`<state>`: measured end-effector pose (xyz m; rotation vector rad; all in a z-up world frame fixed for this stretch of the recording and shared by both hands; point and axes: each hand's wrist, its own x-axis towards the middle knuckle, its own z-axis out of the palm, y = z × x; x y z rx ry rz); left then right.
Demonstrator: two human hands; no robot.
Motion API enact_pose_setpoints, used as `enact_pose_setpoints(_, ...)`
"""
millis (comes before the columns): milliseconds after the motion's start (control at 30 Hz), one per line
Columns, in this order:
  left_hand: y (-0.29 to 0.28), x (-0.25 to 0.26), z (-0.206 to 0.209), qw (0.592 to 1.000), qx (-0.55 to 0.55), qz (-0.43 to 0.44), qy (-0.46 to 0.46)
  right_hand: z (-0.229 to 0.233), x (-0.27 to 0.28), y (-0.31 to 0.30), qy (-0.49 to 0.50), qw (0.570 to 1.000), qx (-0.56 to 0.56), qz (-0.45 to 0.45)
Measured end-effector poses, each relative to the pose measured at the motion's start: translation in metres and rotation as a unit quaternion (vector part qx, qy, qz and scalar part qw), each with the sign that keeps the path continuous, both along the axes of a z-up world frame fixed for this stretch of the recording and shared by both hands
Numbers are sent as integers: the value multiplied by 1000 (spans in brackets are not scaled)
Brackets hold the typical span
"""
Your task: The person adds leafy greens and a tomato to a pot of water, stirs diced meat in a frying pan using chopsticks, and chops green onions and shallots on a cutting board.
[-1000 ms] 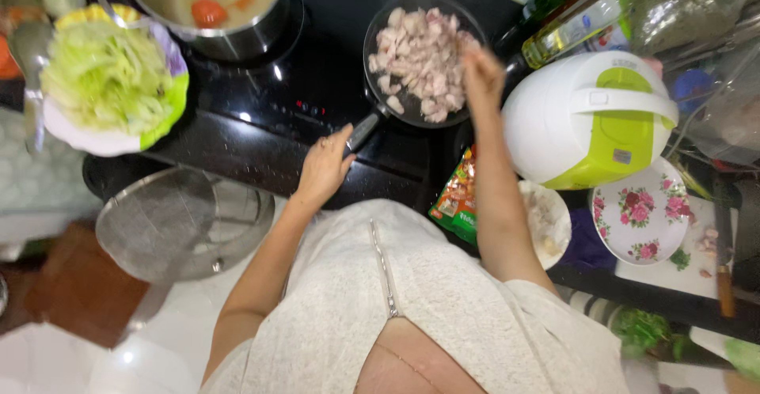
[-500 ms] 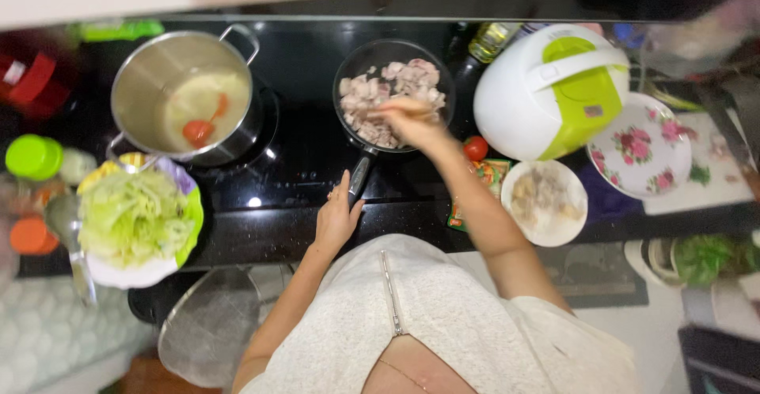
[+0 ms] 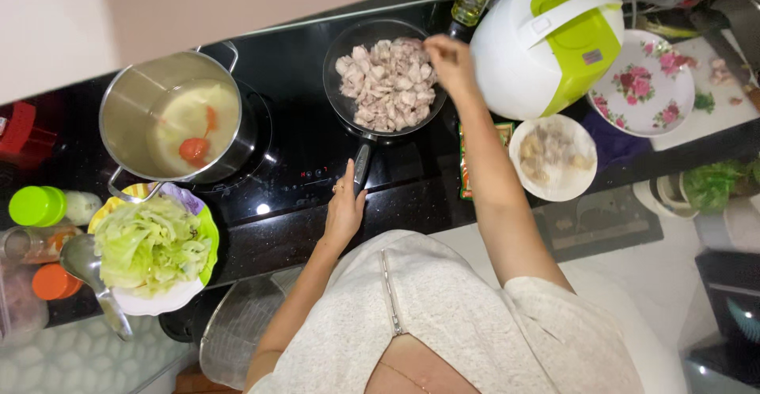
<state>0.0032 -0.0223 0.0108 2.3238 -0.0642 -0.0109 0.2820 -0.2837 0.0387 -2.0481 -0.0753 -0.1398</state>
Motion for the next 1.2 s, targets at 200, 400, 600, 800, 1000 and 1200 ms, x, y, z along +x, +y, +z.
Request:
enact_pose_setpoints(200, 8, 9, -9, 998, -5, -15, -53, -22, -51, 30, -40, 989, -29, 136)
enact_pose_setpoints(400, 27, 18, -28, 973, -182, -3, 141, 47, -99, -19, -14, 978, -14, 206)
enact_pose_setpoints(600, 31, 29, -48, 860, -443, -8, 255, 10, -144, 49, -135, 958, -58, 245)
enact_pose_setpoints(800, 34, 28, -38, 813, -496, -6, 304, -16, -93, 65, -44, 950, -242, 189)
enact_pose_setpoints(1000, 42, 31, -32, 812, -499, -25, 302, -7, -66, 7, -202, 955, -170, 135)
enact_pose_setpoints(1200, 41, 31, -29, 815, -495, -34, 299, 6, -64, 2, 34, 999, 8, -7)
